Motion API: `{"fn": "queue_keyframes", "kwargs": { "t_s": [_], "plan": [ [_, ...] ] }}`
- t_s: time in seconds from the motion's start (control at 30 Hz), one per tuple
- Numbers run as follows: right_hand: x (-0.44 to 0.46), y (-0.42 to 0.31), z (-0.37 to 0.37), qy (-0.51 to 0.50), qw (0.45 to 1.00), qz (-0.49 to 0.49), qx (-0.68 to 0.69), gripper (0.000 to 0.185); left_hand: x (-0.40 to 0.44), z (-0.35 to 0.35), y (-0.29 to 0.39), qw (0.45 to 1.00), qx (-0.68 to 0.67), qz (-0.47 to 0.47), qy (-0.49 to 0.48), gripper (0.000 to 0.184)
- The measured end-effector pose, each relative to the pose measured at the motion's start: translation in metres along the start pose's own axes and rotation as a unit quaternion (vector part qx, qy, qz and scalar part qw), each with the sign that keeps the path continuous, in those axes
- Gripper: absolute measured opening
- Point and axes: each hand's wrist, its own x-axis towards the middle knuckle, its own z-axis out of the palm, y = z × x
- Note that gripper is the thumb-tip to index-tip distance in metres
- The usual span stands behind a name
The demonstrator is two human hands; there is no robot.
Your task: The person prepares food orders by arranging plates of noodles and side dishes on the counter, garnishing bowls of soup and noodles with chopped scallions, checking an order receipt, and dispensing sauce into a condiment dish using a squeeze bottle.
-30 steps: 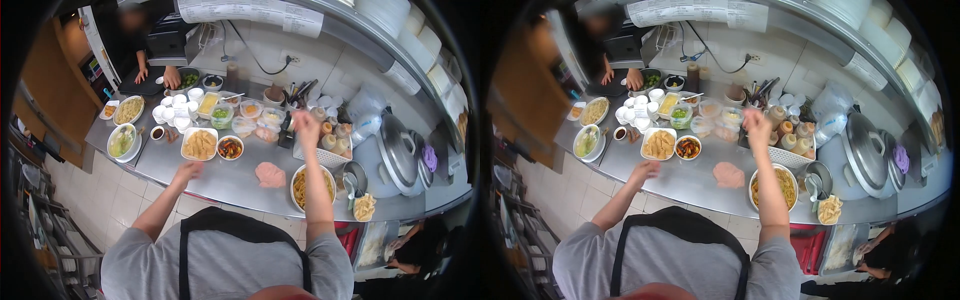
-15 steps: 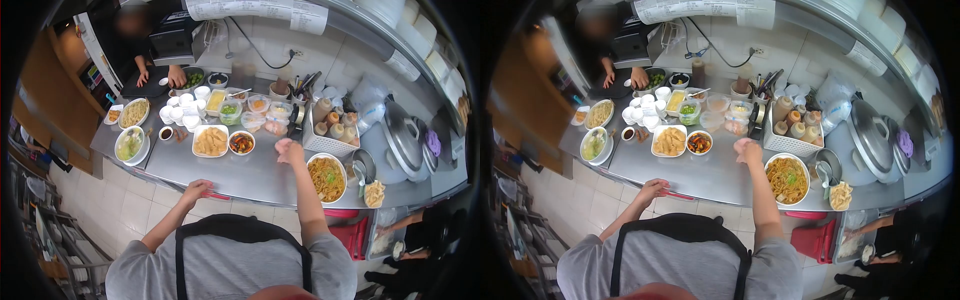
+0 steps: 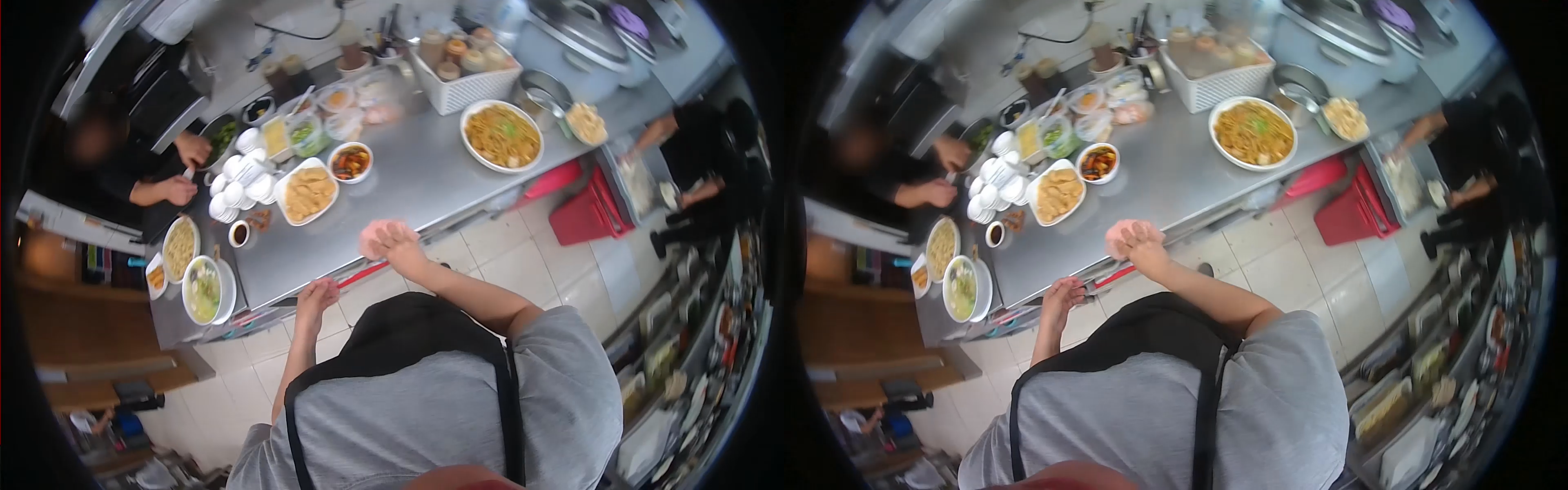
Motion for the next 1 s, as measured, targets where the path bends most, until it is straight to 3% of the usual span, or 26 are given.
{"fn": "queue_keyframes", "kwargs": {
  "t_s": [0.03,0.07,0.1,0.17,0.2,0.23,0.27,0.3,0.37,0.4,0.43,0.57,0.63,0.67,0.73,0.77,0.83,0.9,0.93,0.97,1.0],
  "plan": [
    [-0.013,-0.003,-0.004,0.059,0.996,-0.059,0.016,0.036,0.006,0.004,0.001,1.000,0.008,-0.003,-0.020,0.023],
    [-0.009,0.007,-0.040,-0.074,0.991,0.045,0.101,0.040,0.012,0.009,0.003,0.999,0.015,-0.005,-0.036,0.023],
    [-0.002,0.030,-0.079,-0.202,0.951,0.145,0.185,0.045,0.018,0.016,0.007,0.998,0.025,-0.003,-0.063,0.023],
    [-0.064,0.104,-0.028,0.017,0.983,0.154,-0.097,0.046,0.029,0.035,0.016,0.996,0.056,-0.001,-0.075,0.023],
    [-0.093,0.149,-0.018,0.011,0.949,0.143,-0.281,0.047,0.034,0.046,0.020,0.993,0.085,0.007,-0.079,0.023],
    [-0.116,0.186,-0.030,0.095,0.959,0.265,-0.022,0.035,0.038,0.057,0.023,0.992,0.092,0.010,-0.082,0.024],
    [-0.123,0.209,-0.069,0.038,0.905,0.419,0.066,0.029,0.043,0.069,0.026,0.992,0.094,0.007,-0.087,0.024],
    [-0.142,0.238,-0.082,0.129,0.873,0.465,0.073,0.025,0.049,0.083,0.029,0.989,0.110,0.007,-0.099,0.024],
    [-0.154,0.283,-0.129,0.134,0.804,0.578,-0.013,0.027,0.064,0.114,0.034,0.985,0.127,0.005,-0.113,0.025],
    [-0.140,0.285,-0.164,0.217,0.786,0.579,0.002,0.034,0.073,0.132,0.039,0.979,0.149,0.015,-0.141,0.025],
    [-0.141,0.314,-0.162,0.260,0.793,0.551,-0.014,0.029,0.082,0.151,0.042,0.971,0.171,0.024,-0.168,0.026],
    [-0.116,0.397,-0.155,0.246,0.825,0.509,-0.008,0.027,0.125,0.240,0.052,0.955,0.217,0.026,-0.199,0.028],
    [-0.096,0.425,-0.146,0.044,0.847,0.527,-0.057,0.028,0.155,0.282,0.049,0.951,0.216,-0.024,-0.220,0.035],
    [-0.094,0.443,-0.122,0.032,0.903,0.411,-0.119,0.032,0.168,0.301,0.045,0.951,0.217,-0.026,-0.219,0.035],
    [-0.100,0.446,-0.110,0.032,0.912,0.399,-0.091,0.037,0.192,0.334,0.039,0.975,0.021,-0.092,-0.203,0.043],
    [-0.101,0.437,-0.107,0.031,0.912,0.401,-0.088,0.037,0.203,0.348,0.039,0.975,0.024,-0.093,-0.201,0.043],
    [-0.114,0.412,-0.100,0.076,0.919,0.326,-0.207,0.037,0.218,0.369,0.039,0.967,-0.066,-0.098,-0.226,0.047],
    [-0.146,0.379,-0.089,-0.015,0.952,0.292,-0.089,0.045,0.232,0.384,0.036,0.969,-0.078,-0.114,-0.203,0.048],
    [-0.152,0.357,-0.118,-0.091,0.907,0.376,0.166,0.038,0.236,0.388,0.033,0.972,-0.093,-0.128,-0.176,0.048],
    [-0.156,0.335,-0.147,-0.161,0.789,0.430,0.409,0.033,0.238,0.392,0.030,0.972,-0.095,-0.130,-0.172,0.048],
    [-0.172,0.322,-0.148,-0.052,0.687,0.484,0.540,0.032,0.238,0.395,0.027,0.981,-0.059,-0.096,-0.159,0.048]
  ]
}}
